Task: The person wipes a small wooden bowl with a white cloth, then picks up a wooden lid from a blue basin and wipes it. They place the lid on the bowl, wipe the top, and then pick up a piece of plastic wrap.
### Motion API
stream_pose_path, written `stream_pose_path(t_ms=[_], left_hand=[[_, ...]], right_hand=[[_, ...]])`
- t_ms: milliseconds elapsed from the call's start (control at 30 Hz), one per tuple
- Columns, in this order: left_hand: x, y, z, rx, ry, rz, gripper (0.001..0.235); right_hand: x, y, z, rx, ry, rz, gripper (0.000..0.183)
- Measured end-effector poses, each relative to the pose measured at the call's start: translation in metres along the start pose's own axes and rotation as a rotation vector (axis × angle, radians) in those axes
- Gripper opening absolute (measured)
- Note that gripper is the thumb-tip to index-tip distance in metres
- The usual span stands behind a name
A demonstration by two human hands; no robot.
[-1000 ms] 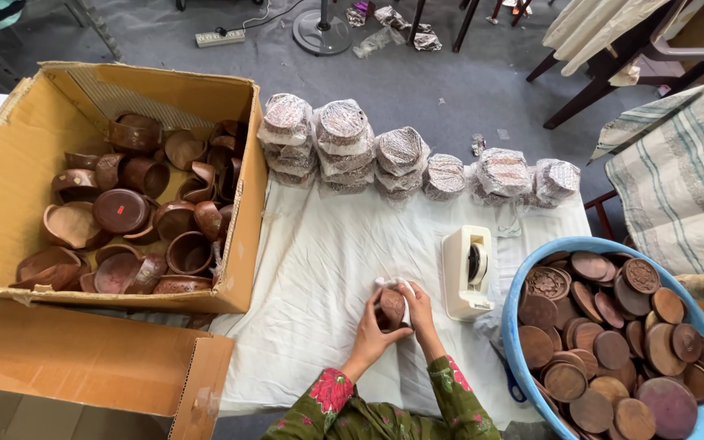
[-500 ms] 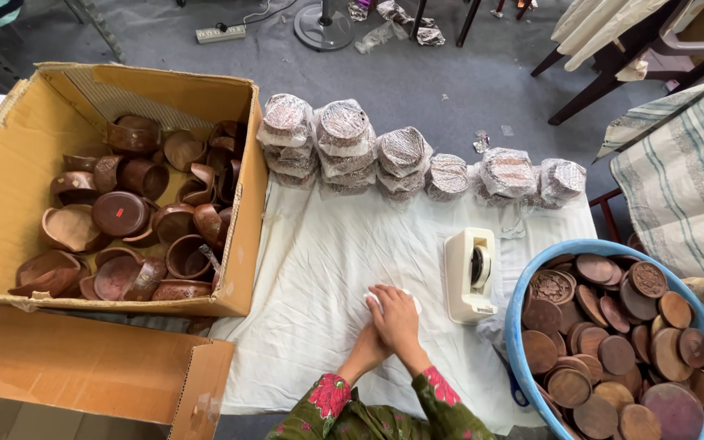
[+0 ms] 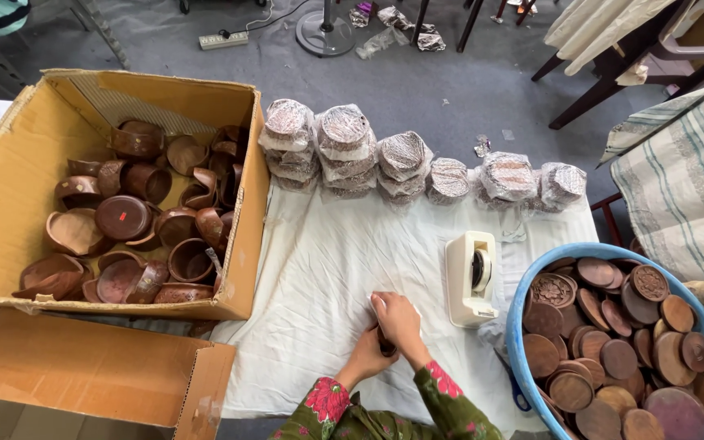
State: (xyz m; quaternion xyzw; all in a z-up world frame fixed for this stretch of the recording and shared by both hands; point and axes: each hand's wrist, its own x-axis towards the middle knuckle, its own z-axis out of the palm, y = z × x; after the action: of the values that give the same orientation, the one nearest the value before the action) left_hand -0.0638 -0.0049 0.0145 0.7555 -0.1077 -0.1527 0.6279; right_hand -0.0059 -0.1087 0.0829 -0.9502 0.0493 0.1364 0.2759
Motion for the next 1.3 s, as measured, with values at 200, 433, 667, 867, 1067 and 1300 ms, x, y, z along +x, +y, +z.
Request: stream_pose_path(t_ms=[200,433,667,867,1067,1300], left_hand=[[0.011,-0.119,0.031,0.100,-0.016,0.145,0.056],[0.011,-0.055,0.018,0.339,0.060,0.303,0.054],[0.003,-0.042,0.014,0.398,-0.024,0.124,0.027],[0.002,-0.015,-0.002,0.367,0.026,0.327,0.052],[-0.002,-0.017,0.000,0.355,0.065,0.368,0.055],[0.001,0.000,0.023,0.024,0.296,0.116,0.060]], right_hand=[[-0.052,-0.003,0.025,-0.295,0.476,-0.466,0.049],[-0.026,-0.008,0.013,-0.261,0.462,-0.441,0.041],[0.017,-0.014,-0.022,0.019,-0.094,0.030,0.037],[0.075,0.093,0.038,0.666,-0.393,0.065,0.038],[0.041,0.107,0.035,1.106,-0.322,0.052,0.037],[0.021,0.097,0.053,1.483,-0.093,0.281,0.048]])
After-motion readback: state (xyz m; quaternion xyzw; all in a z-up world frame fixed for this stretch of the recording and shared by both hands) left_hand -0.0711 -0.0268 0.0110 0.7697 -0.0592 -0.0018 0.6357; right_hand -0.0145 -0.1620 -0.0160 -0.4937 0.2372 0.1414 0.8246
